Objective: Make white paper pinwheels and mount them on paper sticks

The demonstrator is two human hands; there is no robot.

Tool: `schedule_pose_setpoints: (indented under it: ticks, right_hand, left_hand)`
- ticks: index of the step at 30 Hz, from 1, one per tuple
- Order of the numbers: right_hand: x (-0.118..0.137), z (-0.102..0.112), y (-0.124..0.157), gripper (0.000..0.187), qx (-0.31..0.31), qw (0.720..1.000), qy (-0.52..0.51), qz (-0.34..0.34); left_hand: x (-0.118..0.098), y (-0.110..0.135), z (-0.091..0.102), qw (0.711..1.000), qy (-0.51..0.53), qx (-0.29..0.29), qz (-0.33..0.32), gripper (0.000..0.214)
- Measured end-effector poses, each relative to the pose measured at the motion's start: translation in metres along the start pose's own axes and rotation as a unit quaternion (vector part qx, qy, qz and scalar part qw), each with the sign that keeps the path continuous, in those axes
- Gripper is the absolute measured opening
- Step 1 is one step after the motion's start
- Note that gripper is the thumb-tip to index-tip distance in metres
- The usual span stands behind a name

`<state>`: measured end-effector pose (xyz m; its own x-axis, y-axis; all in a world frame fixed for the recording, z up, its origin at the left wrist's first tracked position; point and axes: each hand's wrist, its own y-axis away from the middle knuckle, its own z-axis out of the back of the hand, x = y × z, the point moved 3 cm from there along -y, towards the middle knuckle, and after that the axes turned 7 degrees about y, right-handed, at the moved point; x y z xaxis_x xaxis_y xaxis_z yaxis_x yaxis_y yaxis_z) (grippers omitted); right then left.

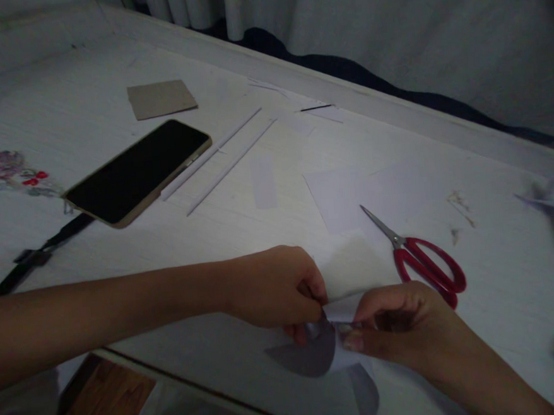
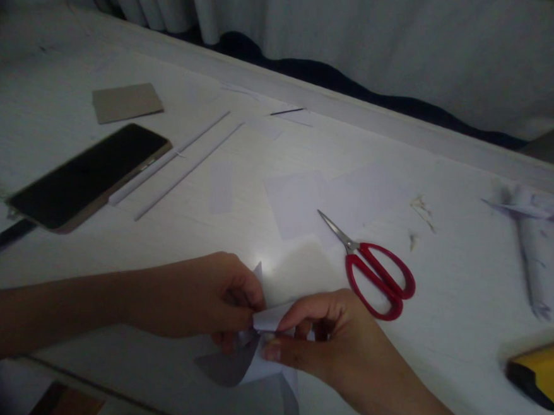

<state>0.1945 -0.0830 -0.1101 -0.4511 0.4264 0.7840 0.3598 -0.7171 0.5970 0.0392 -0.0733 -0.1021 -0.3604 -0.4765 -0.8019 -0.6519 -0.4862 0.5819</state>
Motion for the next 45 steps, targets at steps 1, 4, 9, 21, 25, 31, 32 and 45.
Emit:
schedule_pose_setpoints:
  ticks: [1,4,9,21,25,31,32,45]
  right_hand:
    - [-0.0004,-0.0001,-0.0003,0.012,0.001,1.0,-0.003,-0.003]
    - [0.0001,-0.0004,-0.0009,0.013,0.003,1.0,-0.006,-0.011]
    - [0.0014,-0.0011,-0.0014,0.012,0.012,1.0,-0.003,-0.005]
    - [0.0048,-0.0009,-0.002,0.01,0.034,0.999,0.019,-0.001]
    - [0.0044,-0.0017,-0.0015,0.01,0.041,0.999,0.013,0.007]
    - [0.0052,-0.002,-0.0013,0.009,0.026,0.999,0.044,0.004]
    - [0.0051,-0.0018,-0.0015,0.009,0.025,0.999,0.048,0.003]
    - [0.0011,-0.0004,-0.0025,0.007,0.029,0.998,0.053,0.007]
  left_hand:
    - [0.0002,-0.0001,0.0001,1.0,0.0,-0.003,0.001,0.018]
    - [0.0002,-0.0006,0.0001,1.0,-0.004,-0.012,0.002,0.018]
    - [-0.0004,-0.0011,-0.0002,1.0,0.004,-0.001,0.003,0.018]
    - [-0.0009,-0.0022,0.0001,1.0,-0.012,0.005,-0.009,0.02]
    - [-0.0021,-0.0018,0.0,1.0,-0.013,0.011,-0.011,0.02]
    - [-0.0032,-0.0026,-0.0001,1.0,-0.021,0.007,-0.015,0.019]
    - [-0.0029,-0.0027,0.0,1.0,-0.021,0.005,-0.017,0.019]
    - [-0.0003,-0.0037,0.0,0.999,0.024,0.028,-0.009,0.019]
